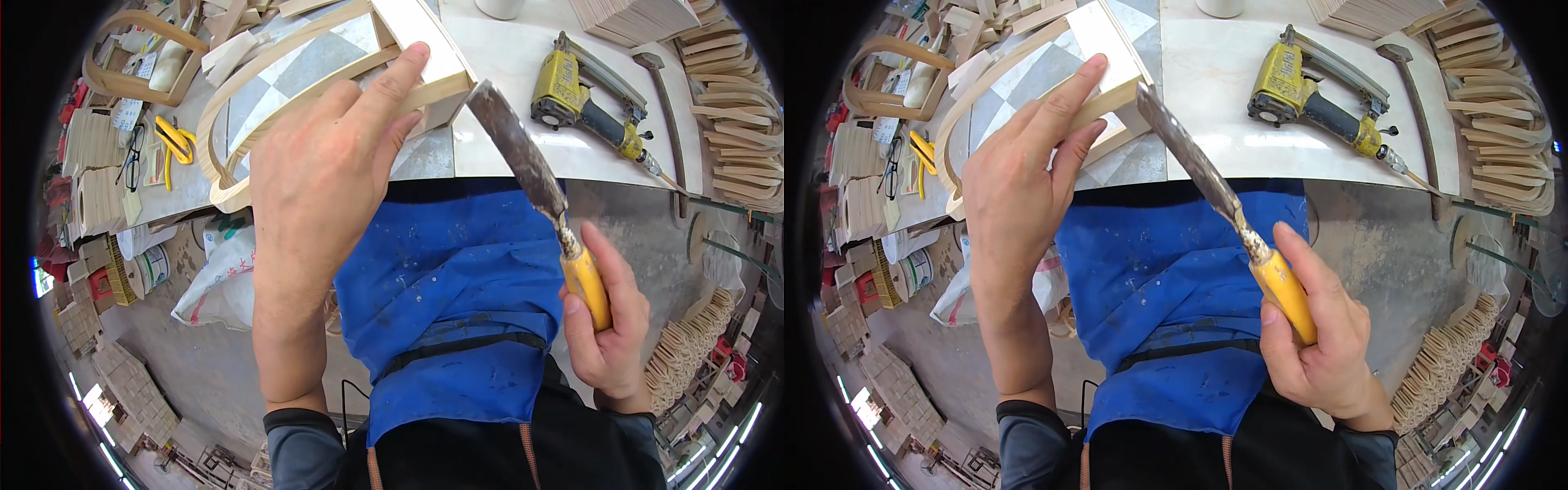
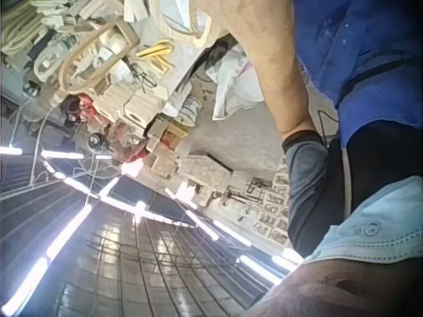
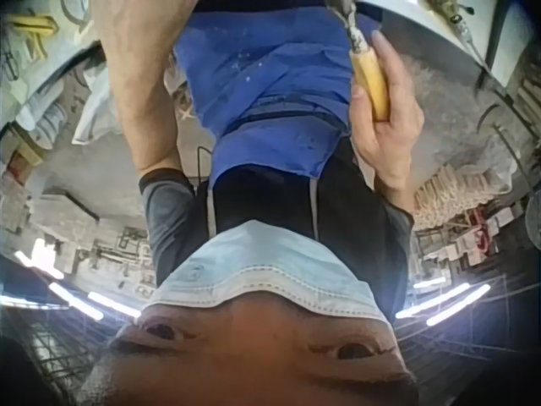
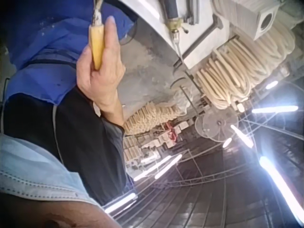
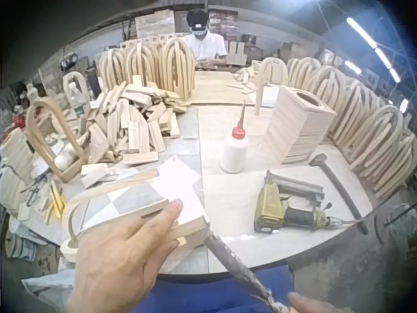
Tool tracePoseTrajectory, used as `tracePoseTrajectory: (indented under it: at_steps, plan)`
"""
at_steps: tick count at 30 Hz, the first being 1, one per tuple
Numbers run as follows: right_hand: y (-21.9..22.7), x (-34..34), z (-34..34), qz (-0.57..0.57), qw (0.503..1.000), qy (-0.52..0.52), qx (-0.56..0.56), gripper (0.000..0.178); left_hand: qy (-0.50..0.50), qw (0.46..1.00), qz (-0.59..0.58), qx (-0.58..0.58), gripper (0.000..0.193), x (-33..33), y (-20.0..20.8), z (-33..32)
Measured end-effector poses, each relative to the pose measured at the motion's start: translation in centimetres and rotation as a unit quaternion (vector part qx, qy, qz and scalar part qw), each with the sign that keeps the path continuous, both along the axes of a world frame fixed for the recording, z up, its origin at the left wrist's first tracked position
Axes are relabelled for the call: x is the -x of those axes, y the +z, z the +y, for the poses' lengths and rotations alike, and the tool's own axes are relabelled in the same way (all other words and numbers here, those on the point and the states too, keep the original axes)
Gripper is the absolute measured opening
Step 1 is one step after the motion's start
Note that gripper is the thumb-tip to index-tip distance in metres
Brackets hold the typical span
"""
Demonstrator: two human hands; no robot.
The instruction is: Assembling wooden frame components using wood glue, a pneumatic nail gun, and a hand scraper.
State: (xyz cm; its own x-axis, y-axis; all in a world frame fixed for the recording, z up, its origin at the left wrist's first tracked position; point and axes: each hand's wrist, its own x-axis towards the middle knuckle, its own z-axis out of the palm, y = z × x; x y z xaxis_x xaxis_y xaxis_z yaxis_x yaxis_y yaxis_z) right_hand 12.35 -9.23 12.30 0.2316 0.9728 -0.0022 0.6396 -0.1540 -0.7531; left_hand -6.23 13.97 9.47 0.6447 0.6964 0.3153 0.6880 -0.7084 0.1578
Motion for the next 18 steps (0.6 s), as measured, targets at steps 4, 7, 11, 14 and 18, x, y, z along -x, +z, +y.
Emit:
tracePoseTrajectory:
  at_steps: [4, 7, 11, 14, 18]
  plan:
    - [-1.0, 0.1, -0.7, 0.061, 0.998, -0.020, -0.025, 0.061, 0.002, 1.000, -0.005, 0.004, 0.042, 0.0, 2.3, -0.2]
    - [-1.3, 0.3, -0.6, 0.096, 0.992, -0.035, -0.070, 0.063, 0.001, 1.000, -0.025, -0.001, 0.039, 0.1, 3.4, -0.1]
    - [-1.3, 0.9, 0.1, 0.101, 0.990, -0.049, -0.080, 0.063, -0.023, 0.994, -0.060, 0.087, 0.035, 0.3, 3.9, 0.4]
    - [-1.4, 0.8, 1.3, 0.057, 0.995, 0.000, -0.082, 0.064, -0.006, 0.985, -0.080, 0.154, 0.035, 1.0, 4.0, 1.7]
    - [-1.9, 0.7, 3.8, -0.003, 0.993, 0.052, -0.103, 0.064, 0.008, 0.968, -0.104, 0.230, 0.036, 1.1, 3.4, 4.0]
